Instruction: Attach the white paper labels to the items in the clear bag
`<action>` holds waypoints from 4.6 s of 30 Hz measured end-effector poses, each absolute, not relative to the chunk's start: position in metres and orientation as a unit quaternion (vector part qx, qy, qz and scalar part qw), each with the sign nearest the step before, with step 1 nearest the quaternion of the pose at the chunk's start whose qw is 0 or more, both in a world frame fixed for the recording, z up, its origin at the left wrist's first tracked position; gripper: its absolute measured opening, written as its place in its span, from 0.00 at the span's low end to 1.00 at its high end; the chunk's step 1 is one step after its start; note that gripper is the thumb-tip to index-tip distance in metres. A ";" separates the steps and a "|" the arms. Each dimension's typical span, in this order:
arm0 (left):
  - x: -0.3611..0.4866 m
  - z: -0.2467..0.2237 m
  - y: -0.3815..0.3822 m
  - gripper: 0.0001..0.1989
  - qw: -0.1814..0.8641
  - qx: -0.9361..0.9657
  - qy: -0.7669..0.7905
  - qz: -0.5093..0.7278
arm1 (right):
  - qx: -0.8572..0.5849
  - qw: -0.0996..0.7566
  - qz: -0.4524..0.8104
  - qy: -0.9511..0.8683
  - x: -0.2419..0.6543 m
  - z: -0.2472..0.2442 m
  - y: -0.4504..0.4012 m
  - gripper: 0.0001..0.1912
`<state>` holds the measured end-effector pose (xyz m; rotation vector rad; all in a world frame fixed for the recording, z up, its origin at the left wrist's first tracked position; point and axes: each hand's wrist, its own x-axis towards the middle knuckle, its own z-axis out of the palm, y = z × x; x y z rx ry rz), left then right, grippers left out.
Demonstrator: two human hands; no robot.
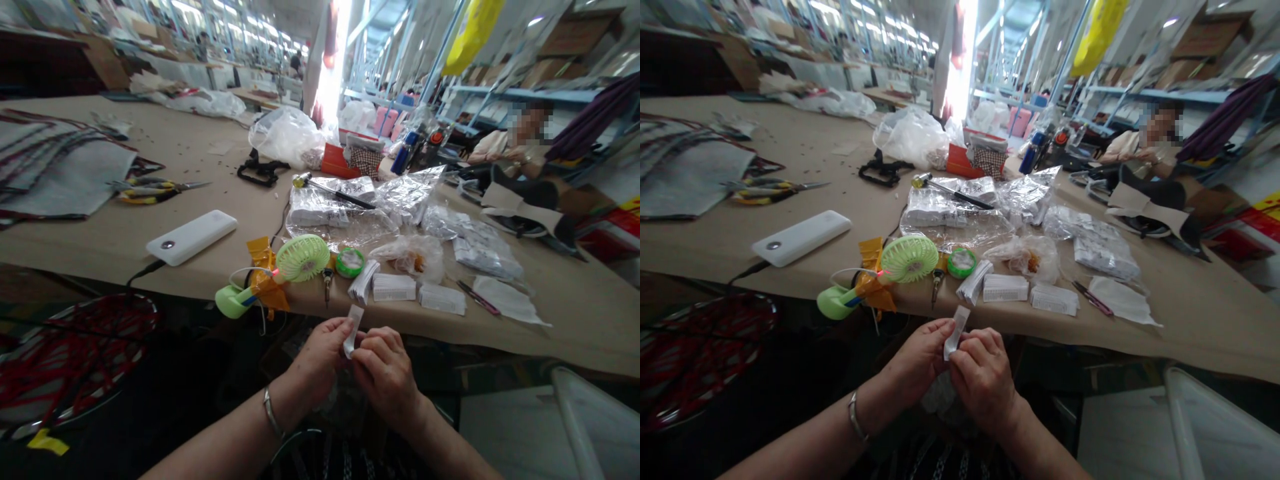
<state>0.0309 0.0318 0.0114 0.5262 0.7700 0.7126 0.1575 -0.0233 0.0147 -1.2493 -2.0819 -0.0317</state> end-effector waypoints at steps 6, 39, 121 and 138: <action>0.035 0.010 0.035 0.08 0.820 0.239 0.413 0.315 | -0.527 0.322 -0.049 -0.785 0.186 0.012 -0.007 0.16; 0.032 0.013 0.031 0.08 0.883 0.192 0.304 0.302 | -0.364 0.375 0.026 -0.852 0.176 -0.010 -0.011 0.07; 0.014 0.018 0.013 0.12 0.888 0.282 0.308 0.194 | -0.385 0.413 0.693 -0.448 0.179 -0.015 0.000 0.20; 0.013 0.017 0.014 0.10 0.853 0.300 0.357 0.234 | -0.518 0.432 0.362 -0.643 0.169 0.000 -0.007 0.19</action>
